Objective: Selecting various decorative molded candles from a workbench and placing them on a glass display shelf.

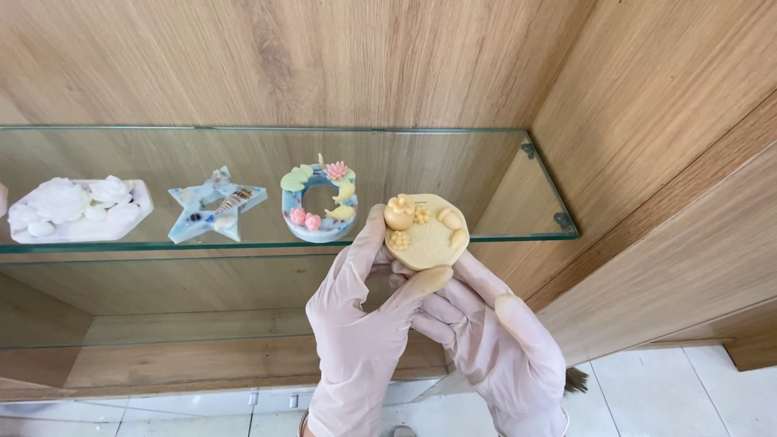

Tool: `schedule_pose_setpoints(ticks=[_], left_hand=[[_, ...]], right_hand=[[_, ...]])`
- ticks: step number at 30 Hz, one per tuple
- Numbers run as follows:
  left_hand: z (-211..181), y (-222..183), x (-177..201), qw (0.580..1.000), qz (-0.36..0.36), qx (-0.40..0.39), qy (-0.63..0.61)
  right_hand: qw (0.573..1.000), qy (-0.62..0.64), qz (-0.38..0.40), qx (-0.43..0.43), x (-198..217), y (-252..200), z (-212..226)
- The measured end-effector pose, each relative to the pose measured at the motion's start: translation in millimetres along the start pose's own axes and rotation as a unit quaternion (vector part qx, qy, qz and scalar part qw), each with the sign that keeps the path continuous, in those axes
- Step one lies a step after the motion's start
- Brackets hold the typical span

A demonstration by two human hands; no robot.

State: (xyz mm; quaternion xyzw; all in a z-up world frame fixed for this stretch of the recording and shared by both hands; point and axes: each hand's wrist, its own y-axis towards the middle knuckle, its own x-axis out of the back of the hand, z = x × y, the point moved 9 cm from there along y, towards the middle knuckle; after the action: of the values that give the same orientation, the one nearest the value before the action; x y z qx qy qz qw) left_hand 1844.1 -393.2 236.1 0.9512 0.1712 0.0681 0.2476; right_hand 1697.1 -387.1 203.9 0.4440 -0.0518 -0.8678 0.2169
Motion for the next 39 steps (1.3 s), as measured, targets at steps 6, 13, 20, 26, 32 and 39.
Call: schedule_pose_setpoints(ticks=[6,13,20,26,32,39], left_hand=[[-2.8,-0.6,3.3,1.000,-0.026,-0.012,0.006],[1.1,-1.3,3.0,0.999,-0.034,-0.006,0.035],[-0.3,-2.4,7.2,0.995,-0.061,-0.036,0.068],[2.2,1.5,5.3,0.997,-0.042,0.020,0.065],[-1.3,1.2,5.0,0.995,-0.032,0.014,0.096],[-5.4,-0.1,2.3,0.993,-0.003,0.004,0.117]], right_hand=[[0.999,-0.005,-0.044,0.006,10.4,-2.3,-4.8],[0.999,-0.008,-0.038,0.000,6.5,-0.3,-6.5],[0.999,-0.033,-0.037,-0.004,9.0,-3.4,-10.6],[0.998,-0.052,-0.035,-0.011,3.8,-4.0,-11.8],[0.997,-0.073,-0.015,-0.010,-2.4,-7.6,-14.3],[0.997,-0.074,-0.004,0.004,-5.7,-16.7,-16.8]])
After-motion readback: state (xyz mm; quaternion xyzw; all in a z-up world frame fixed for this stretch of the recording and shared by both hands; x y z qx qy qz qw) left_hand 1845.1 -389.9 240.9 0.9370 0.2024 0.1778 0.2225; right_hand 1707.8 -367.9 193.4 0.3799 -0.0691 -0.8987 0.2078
